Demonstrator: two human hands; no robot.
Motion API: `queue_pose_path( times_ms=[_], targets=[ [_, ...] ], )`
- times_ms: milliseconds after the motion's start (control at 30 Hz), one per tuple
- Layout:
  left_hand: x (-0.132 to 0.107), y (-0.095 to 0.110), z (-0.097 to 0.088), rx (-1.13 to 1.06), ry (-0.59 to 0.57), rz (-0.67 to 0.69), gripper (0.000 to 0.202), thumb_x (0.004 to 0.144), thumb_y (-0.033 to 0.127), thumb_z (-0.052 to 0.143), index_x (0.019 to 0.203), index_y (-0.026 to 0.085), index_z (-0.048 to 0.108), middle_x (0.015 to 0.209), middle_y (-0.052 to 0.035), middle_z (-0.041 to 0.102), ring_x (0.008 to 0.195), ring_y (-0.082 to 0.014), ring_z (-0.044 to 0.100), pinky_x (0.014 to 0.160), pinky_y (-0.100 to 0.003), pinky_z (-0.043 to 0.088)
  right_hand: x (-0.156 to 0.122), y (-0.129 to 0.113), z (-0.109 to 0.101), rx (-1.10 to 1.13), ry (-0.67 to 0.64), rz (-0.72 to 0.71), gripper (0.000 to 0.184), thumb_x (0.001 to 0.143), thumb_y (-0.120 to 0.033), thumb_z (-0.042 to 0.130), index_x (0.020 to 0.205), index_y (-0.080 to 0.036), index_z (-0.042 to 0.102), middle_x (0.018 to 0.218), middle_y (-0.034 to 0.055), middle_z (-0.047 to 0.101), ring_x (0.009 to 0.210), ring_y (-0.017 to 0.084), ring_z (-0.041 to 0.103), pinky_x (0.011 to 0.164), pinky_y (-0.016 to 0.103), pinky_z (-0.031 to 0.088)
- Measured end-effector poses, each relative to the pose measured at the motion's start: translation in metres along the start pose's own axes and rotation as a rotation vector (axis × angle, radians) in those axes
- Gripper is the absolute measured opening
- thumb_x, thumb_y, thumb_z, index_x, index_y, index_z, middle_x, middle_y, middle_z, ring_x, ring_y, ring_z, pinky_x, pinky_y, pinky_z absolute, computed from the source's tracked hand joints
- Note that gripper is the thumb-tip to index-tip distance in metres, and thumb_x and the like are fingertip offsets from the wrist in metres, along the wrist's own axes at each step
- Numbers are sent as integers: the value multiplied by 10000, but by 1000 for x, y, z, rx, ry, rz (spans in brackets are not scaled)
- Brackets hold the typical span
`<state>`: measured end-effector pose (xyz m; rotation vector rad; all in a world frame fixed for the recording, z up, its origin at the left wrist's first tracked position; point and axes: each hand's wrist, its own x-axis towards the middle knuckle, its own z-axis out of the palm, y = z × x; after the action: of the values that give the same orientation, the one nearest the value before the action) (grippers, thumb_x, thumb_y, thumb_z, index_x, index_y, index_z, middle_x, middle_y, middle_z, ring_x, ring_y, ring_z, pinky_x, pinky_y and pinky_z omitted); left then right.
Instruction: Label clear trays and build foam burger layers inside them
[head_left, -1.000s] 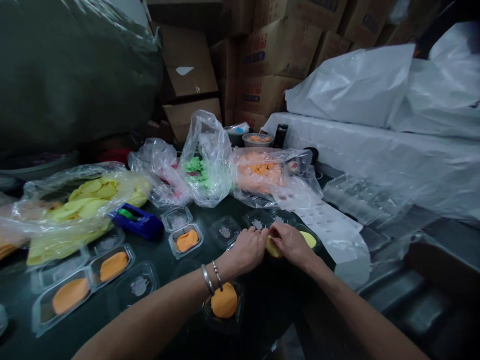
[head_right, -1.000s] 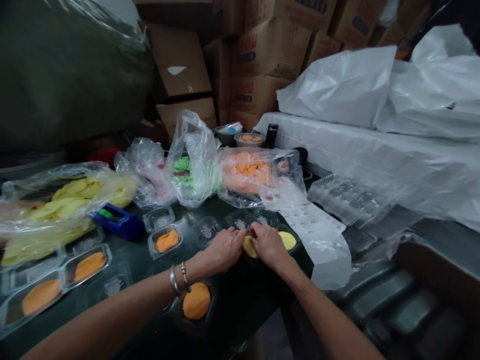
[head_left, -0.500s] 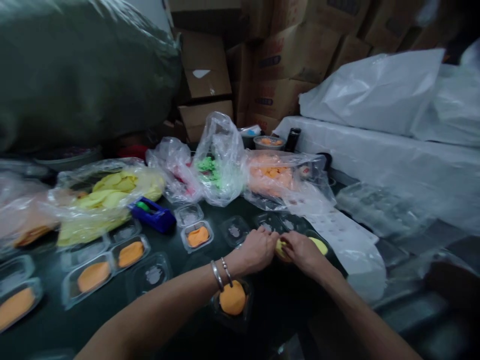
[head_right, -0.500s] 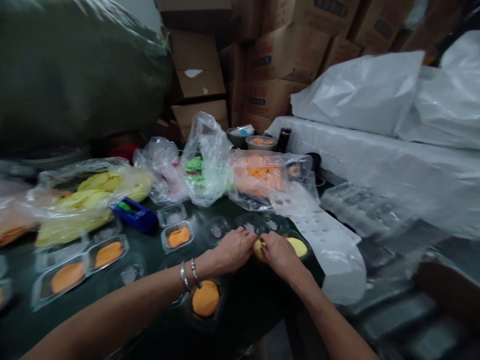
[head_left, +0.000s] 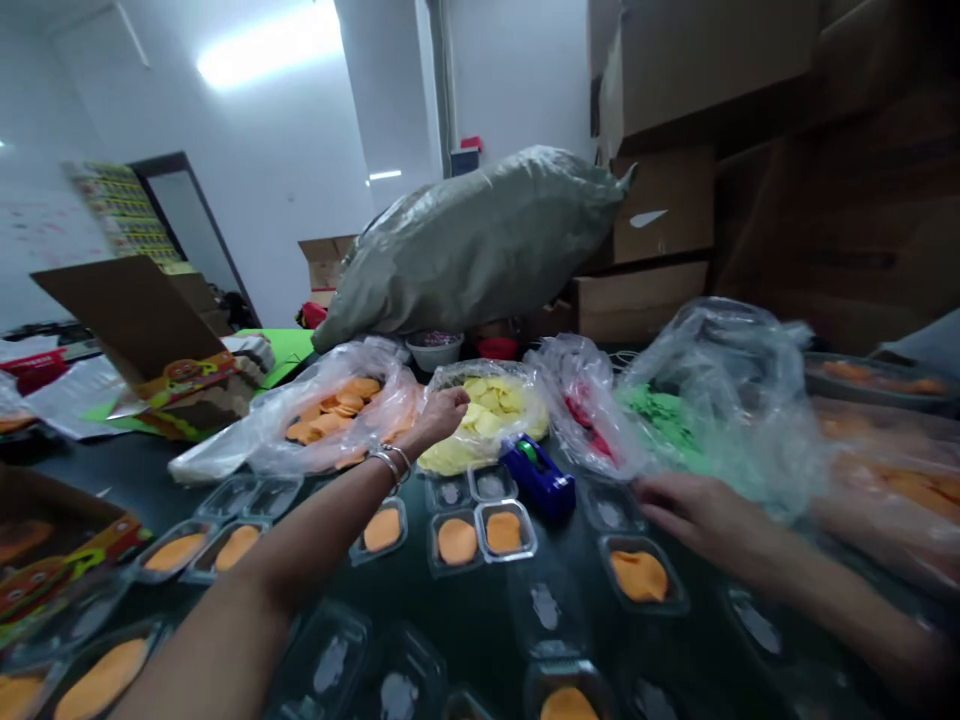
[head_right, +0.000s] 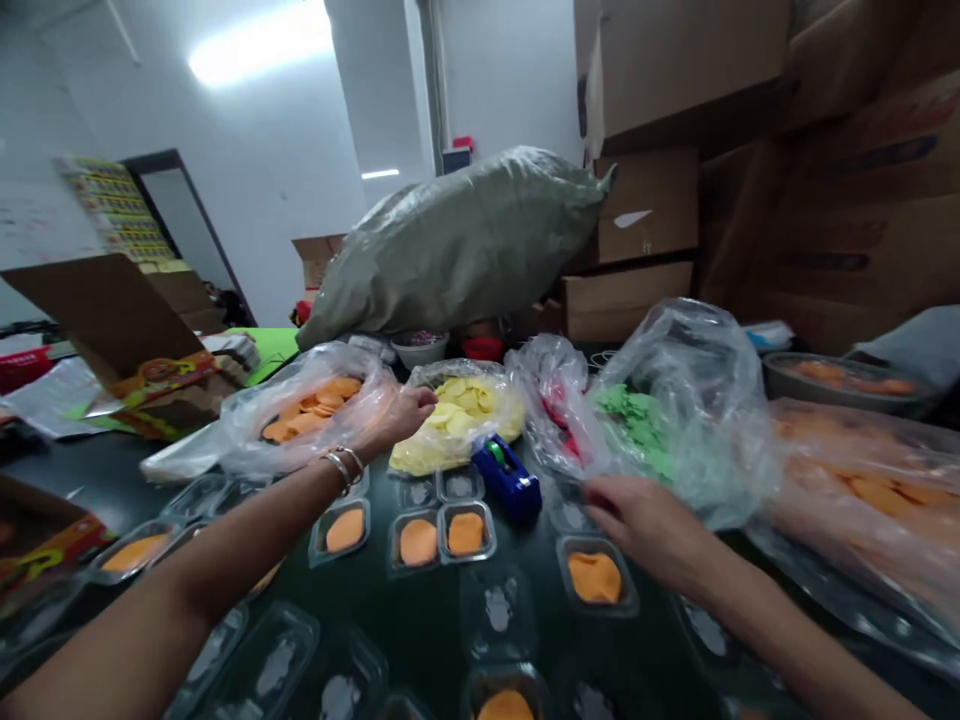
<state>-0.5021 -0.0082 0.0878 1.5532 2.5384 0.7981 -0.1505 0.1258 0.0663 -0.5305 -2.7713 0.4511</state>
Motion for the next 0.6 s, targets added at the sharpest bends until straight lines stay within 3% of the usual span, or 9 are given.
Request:
queue_pose_path(
  times_ms=[67,133,233,333,400,500,600],
  targets=[
    [20,-20,6,-29,-20,-12,254,750,188,583,973,105,673,906,-96,687,834,-207,612,763,-301,472,88,-48,17,-20,-29,-58,200,867,-237,476,841,-207,672,841,43,702,771,176,624,700,263,446],
    [34,-35,20,-73,-55,-12,285,623,163,705,904,117,698,862,-83,693,836,-220,613,772,-297,466,164,-77,44,-64,-12,10,205,868,-184,474,855,-189,678,900,59,713,842,171,632,755,247,439],
    [47,-56,36,-170,-75,-49,152,605,142,701,756,129,705,730,-49,676,762,-201,608,762,-289,465,234,-90,88,-113,-19,122,162,796,-229,614,924,-146,669,905,114,712,853,223,645,709,274,448],
    [54,-73,37,-311,-30,-128,30,665,144,639,656,132,665,630,-18,626,700,-171,587,739,-273,471,252,-86,120,-132,5,215,242,714,-238,701,928,-133,659,907,155,701,875,283,647,717,323,452],
    [55,-78,33,-424,71,-194,77,737,157,578,726,133,651,690,-26,627,748,-165,587,747,-264,477,249,-85,130,-112,58,224,204,728,-209,673,920,-143,649,934,165,689,918,304,634,759,358,444],
    [46,-73,23,-623,213,-286,204,881,197,401,944,144,588,862,-54,628,805,-145,600,724,-251,502,239,-87,128,-11,143,170,128,743,-170,626,871,-174,631,970,128,666,967,277,604,799,345,428],
    [19,-58,12,-833,179,-317,205,924,239,349,1026,164,511,930,-55,617,739,-116,623,670,-247,533,223,-91,112,161,210,130,53,764,-207,588,812,-186,598,896,70,646,898,228,590,770,315,430]
  ],
)
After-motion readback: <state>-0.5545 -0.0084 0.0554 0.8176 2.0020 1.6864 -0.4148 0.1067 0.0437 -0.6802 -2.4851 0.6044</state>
